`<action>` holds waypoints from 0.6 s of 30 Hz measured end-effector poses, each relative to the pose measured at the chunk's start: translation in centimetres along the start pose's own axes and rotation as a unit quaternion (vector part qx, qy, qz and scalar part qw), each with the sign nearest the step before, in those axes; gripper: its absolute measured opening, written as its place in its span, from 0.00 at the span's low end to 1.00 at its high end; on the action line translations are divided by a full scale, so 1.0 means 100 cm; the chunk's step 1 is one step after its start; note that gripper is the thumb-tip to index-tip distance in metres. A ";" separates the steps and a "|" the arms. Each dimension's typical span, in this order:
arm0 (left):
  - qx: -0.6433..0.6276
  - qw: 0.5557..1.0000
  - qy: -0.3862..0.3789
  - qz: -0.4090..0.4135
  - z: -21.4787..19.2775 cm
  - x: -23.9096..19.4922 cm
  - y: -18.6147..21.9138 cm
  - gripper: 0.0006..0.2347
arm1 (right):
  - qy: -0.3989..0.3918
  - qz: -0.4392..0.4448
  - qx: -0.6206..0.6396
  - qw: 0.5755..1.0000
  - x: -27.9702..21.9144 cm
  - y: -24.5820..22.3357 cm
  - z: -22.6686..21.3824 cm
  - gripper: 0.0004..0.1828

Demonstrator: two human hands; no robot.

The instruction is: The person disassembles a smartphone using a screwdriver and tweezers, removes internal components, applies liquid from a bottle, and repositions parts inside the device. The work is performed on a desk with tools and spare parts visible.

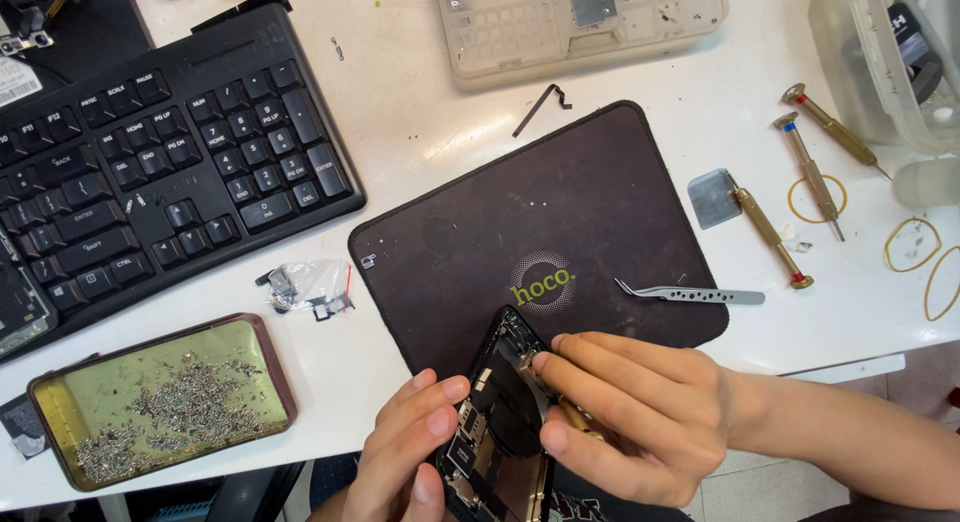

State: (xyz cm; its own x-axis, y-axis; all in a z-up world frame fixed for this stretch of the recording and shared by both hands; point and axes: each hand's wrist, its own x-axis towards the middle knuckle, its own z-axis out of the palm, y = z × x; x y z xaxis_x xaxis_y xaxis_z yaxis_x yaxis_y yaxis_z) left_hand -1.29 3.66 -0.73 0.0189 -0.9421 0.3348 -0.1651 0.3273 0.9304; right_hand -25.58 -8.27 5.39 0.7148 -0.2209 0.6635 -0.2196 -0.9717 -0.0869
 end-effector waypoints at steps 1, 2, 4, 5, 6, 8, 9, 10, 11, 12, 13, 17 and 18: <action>0.002 1.000 0.003 0.000 0.001 -0.001 0.000 0.14 | -0.006 0.004 0.010 1.000 0.000 -0.001 -0.001 0.17; 0.004 1.000 0.006 0.000 0.002 -0.003 0.000 0.14 | -0.013 0.008 0.020 1.000 0.000 -0.002 -0.002 0.17; 0.011 1.000 0.011 0.003 0.003 -0.005 -0.001 0.14 | -0.008 0.001 -0.010 1.000 0.001 -0.006 -0.001 0.16; 0.015 1.000 0.013 0.007 0.004 -0.006 -0.002 0.14 | -0.007 -0.001 -0.025 1.000 0.002 -0.008 -0.001 0.17; 0.020 1.000 0.015 0.011 0.005 -0.008 -0.004 0.13 | -0.007 -0.007 -0.039 0.999 0.002 -0.009 -0.001 0.17; 0.031 0.999 0.030 0.028 0.008 -0.012 -0.007 0.14 | -0.007 -0.020 -0.066 0.998 0.004 -0.011 0.001 0.17; 0.036 0.998 0.038 0.036 0.009 -0.015 -0.009 0.14 | -0.011 -0.014 -0.048 0.999 0.005 -0.012 0.000 0.15; 0.036 0.998 0.040 0.041 0.009 -0.019 -0.011 0.14 | -0.015 -0.009 -0.030 0.999 0.005 -0.013 -0.002 0.13; 0.035 0.997 0.042 0.046 0.010 -0.022 -0.014 0.14 | -0.019 -0.003 -0.012 1.000 0.005 -0.014 -0.003 0.12; 0.034 0.997 0.043 0.051 0.010 -0.026 -0.019 0.14 | -0.017 -0.002 -0.025 1.000 0.005 -0.017 -0.001 0.11; 0.074 0.992 0.045 0.092 0.010 -0.030 -0.024 0.11 | -0.015 -0.001 -0.037 0.999 0.004 -0.020 0.001 0.09; 0.189 0.957 0.059 0.212 0.010 -0.052 -0.053 0.17 | -0.013 -0.011 -0.124 0.992 -0.007 -0.029 0.012 0.10; 0.205 0.949 0.065 0.232 0.010 -0.060 -0.059 0.19 | -0.026 -0.012 -0.115 0.993 -0.011 -0.029 0.010 0.10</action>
State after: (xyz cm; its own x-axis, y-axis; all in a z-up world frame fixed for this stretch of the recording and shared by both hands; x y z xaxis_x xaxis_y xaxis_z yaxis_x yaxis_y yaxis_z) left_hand -1.39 7.28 -8.42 -0.0329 -0.6782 0.7342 -0.5541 0.6237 0.5513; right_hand -25.05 -5.25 4.14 0.7540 -0.2071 0.6233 -0.3433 -0.9333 0.1053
